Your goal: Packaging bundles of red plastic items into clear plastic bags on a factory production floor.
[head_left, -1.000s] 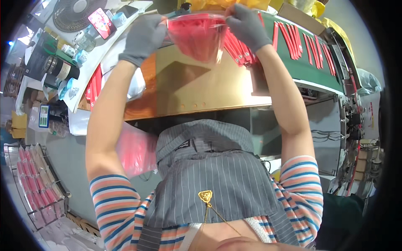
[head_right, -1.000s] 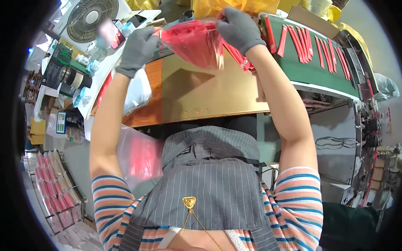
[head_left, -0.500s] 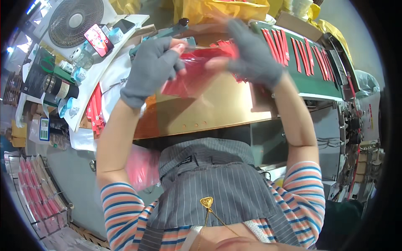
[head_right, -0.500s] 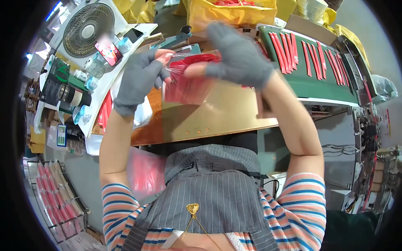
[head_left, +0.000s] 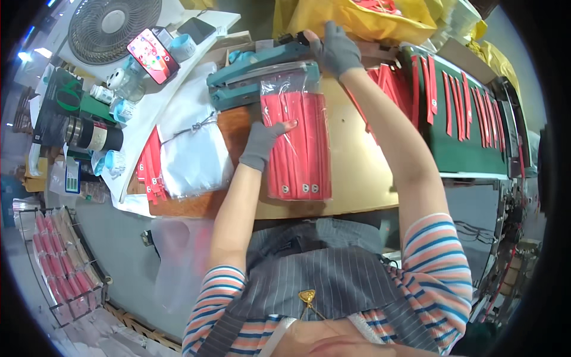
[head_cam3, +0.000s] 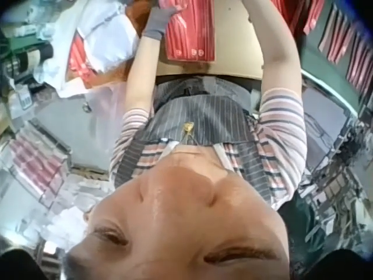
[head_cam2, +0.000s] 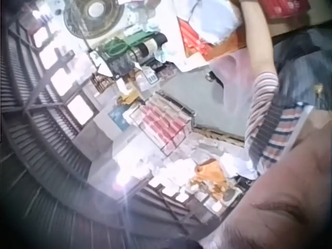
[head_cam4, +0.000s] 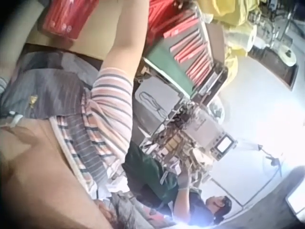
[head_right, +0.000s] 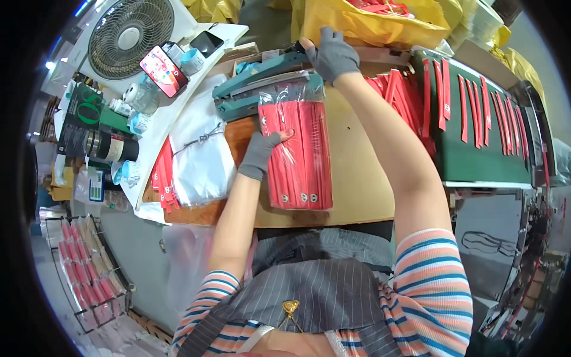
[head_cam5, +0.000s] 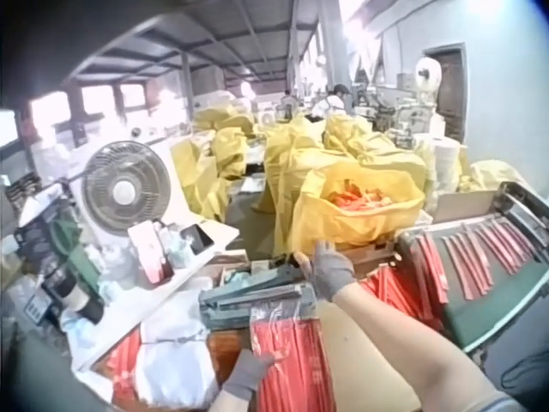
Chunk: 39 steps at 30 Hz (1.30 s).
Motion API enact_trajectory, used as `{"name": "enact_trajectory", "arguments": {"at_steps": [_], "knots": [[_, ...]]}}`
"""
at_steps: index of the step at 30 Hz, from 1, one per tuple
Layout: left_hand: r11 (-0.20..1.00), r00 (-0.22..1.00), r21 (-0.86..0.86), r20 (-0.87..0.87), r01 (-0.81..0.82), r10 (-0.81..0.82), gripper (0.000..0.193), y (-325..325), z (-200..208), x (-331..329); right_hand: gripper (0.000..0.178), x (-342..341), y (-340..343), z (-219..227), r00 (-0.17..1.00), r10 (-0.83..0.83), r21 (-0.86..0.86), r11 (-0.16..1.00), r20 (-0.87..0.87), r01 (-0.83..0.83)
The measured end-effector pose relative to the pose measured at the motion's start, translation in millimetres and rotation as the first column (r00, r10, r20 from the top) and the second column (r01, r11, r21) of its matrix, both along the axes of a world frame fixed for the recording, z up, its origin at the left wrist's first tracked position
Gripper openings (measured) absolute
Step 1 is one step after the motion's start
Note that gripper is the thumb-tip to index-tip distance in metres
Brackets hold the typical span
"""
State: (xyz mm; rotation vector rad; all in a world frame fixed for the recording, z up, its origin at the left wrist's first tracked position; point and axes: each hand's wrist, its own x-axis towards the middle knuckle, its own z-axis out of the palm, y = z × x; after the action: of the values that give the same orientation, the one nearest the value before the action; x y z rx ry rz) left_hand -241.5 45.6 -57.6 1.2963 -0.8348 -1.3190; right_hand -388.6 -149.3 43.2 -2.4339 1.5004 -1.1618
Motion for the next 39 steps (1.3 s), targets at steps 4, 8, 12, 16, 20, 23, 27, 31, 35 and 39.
{"name": "enact_trajectory", "arguments": {"at_steps": [4,8,12,16,20,23,27,31,35,39], "knots": [[0.985,0.962,0.149,-0.241,-0.091,0.126,0.042,-16,6,23,0.029,50,19,37,0.977,0.206,-0.04,0.977,-0.045,-0.208],[0.966,0.954,0.202,-0.217,-0.162,0.205,0.045,-27,-19,71,0.024,62,20,31,0.988,0.122,-0.06,0.99,-0.092,-0.128],[0.974,0.968,0.179,-0.183,-0.141,0.174,0.041,-35,-14,57,0.016,32,-16,-51,0.989,0.084,0.043,0.996,-0.125,-0.079],[0.967,0.97,0.206,-0.159,-0.15,0.185,0.041,-28,-9,58,0.012,41,-17,-59,0.984,0.051,0.077,0.996,-0.171,-0.039],[0.969,0.967,0.176,-0.157,-0.172,0.2,0.042,-27,-2,56,0.012,43,-13,-56,0.986,0.009,0.113,0.994,-0.168,0.01],[0.972,0.971,0.154,-0.135,-0.176,0.197,0.042,-27,-7,56,0.012,40,-11,-54,0.987,0.012,0.139,0.99,-0.159,0.011],[0.976,0.976,0.131,-0.109,-0.172,0.186,0.041,-28,-8,56,0.036,36,-2,-47,0.989,0.026,0.258,0.966,-0.149,0.013],[0.98,0.976,0.078,-0.103,-0.182,0.189,0.038,-21,-10,70,0.077,4,6,-44,0.969,-0.064,0.384,0.923,0.239,-0.034],[0.978,0.893,0.078,0.428,-0.192,0.141,0.062,9,-31,101,0.112,-86,-21,-45,0.823,-0.523,0.363,0.74,-0.219,0.567],[0.953,0.44,-0.286,0.846,-0.105,0.302,0.06,29,12,31,0.097,-147,-13,-89,0.74,-0.581,0.613,0.461,-0.338,0.642]]}}
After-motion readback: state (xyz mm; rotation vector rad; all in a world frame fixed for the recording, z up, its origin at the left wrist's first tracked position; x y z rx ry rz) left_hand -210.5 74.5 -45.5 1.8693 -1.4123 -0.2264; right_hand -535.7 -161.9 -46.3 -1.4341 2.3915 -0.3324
